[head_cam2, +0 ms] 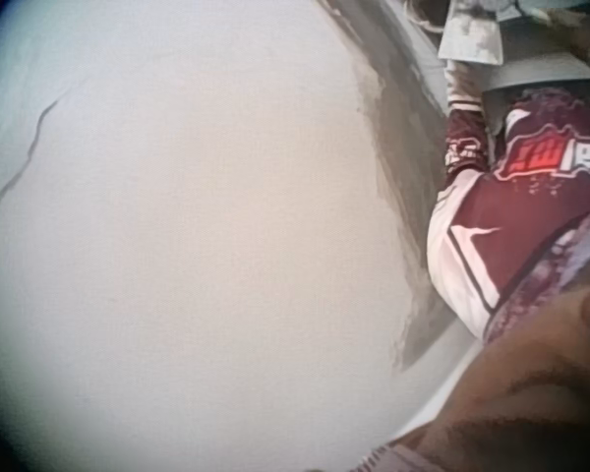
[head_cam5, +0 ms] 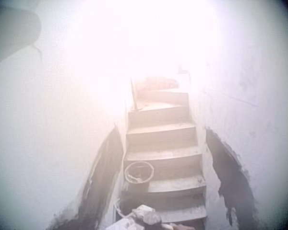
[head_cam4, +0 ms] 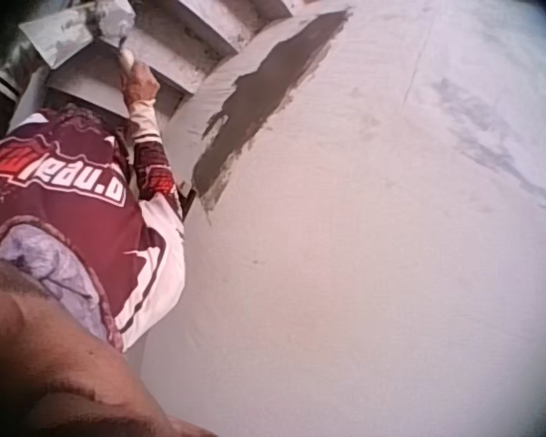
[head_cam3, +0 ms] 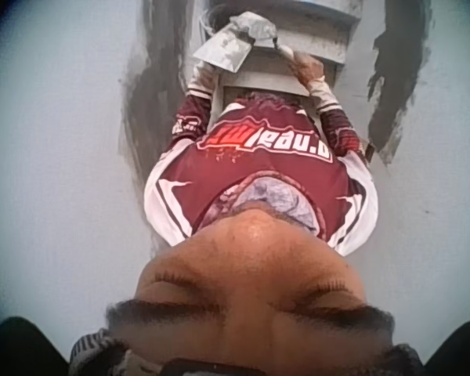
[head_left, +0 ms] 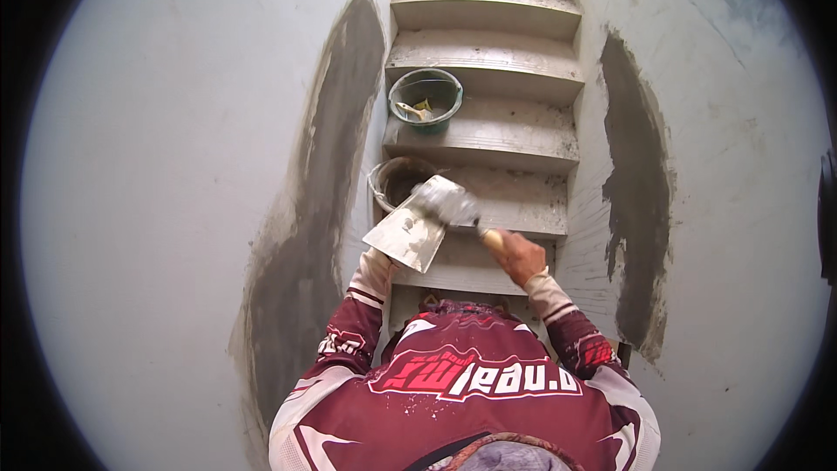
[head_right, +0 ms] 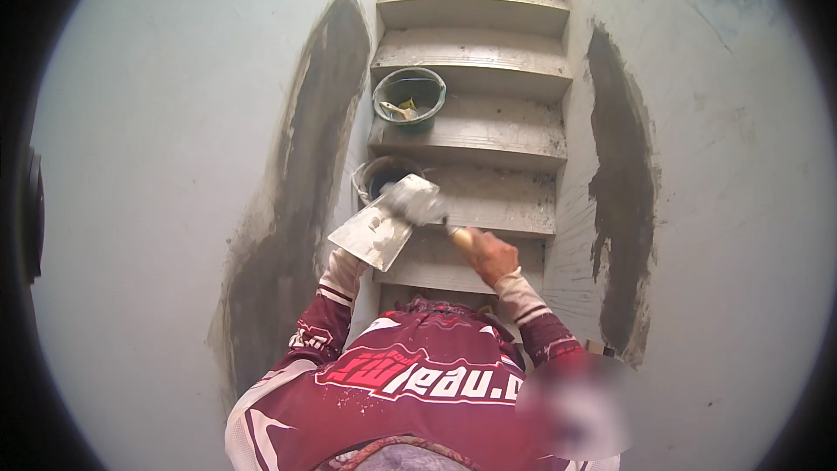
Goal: The person applies plaster to the wall adjacent to a staircase using a trowel and a hawk. They scoop plaster from a bucket, spread it onto the wall, and smooth the surface repeatedly.
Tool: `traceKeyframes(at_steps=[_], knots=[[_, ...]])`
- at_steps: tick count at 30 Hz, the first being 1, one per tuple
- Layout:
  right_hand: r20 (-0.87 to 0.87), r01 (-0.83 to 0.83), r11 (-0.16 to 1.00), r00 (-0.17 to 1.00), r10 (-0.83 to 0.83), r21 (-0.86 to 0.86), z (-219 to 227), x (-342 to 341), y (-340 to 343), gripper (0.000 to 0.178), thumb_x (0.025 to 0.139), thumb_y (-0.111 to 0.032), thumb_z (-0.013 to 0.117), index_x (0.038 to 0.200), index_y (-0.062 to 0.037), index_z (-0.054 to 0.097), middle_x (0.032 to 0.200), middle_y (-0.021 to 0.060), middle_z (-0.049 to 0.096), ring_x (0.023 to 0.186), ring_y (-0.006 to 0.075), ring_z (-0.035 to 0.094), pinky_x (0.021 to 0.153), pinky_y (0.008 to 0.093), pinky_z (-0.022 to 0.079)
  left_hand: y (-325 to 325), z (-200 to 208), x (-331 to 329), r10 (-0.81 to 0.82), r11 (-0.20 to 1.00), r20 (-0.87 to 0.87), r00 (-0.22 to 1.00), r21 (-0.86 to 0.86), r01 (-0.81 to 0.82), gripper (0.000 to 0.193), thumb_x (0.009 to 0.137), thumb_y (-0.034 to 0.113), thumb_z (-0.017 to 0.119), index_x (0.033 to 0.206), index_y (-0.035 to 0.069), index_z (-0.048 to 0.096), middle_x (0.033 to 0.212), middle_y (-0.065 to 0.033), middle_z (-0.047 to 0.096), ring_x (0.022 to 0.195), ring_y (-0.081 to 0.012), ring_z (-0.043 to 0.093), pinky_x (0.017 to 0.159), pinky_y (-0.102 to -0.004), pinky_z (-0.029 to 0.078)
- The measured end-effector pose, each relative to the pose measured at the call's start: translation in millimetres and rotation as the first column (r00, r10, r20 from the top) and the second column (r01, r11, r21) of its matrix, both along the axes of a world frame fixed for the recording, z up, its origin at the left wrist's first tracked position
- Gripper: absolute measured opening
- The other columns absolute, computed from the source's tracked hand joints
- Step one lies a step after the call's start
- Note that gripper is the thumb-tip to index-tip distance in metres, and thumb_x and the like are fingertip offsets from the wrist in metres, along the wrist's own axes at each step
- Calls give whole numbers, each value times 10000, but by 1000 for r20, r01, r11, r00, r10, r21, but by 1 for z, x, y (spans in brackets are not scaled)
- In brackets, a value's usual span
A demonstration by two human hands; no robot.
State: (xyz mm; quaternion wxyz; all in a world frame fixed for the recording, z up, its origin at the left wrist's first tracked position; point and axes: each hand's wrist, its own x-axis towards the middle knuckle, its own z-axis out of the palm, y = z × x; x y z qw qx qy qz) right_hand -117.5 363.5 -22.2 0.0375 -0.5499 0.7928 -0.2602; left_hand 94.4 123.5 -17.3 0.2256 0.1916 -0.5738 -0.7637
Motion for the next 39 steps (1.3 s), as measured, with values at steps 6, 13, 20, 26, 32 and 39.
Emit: traceKeyframes(at_steps=[6,13,20,26,32,39], knots=[[-59,193,973,981,-187,127,-31,-37,-7,504,799,-285,715,1256,-183,529,879,93,646,743,293,657,623,416,525,-1,-6,13,109,892,148,983,-451,-31,221,859,171,627,1061,82,621,998,-62,651,909,-205,637,771,-339,530],[82,-218,976,973,217,1,16,16,-11,593,782,-287,744,1308,-161,499,837,84,609,728,276,638,621,382,514,-6,-20,4,40,732,-21,999,681,-15,292,970,273,505,1149,63,601,1006,-73,664,933,-203,646,830,-358,558],[409,73,997,909,-74,18,13,9,8,514,787,-319,726,1231,-114,568,1015,159,676,903,358,654,744,419,526,-32,-42,-20,221,973,487,845,-170,-157,238,840,95,550,1004,-34,665,770,-98,664,711,-165,619,628,-315,494],[539,76,997,840,-61,-5,6,19,28,464,804,-316,725,1186,-77,616,976,164,684,876,317,682,779,356,524,-19,21,-35,468,883,599,650,-348,-315,361,820,100,585,1145,-57,610,768,-105,658,507,-154,601,456,-308,516],[462,-9,1000,887,18,-22,-1,30,31,496,779,-332,732,1202,-103,609,978,164,686,876,336,672,756,380,536,-23,29,-39,512,844,608,607,-489,-222,477,819,134,601,1263,-39,562,816,-144,674,504,-129,592,449,-302,514],[259,38,999,965,-35,-7,-12,8,11,492,758,-307,719,1201,-124,608,978,160,678,874,342,658,750,405,531,-7,41,-36,510,735,554,658,-678,0,470,768,203,591,1160,-55,618,1120,-285,627,1097,-404,590,986,-409,444]])
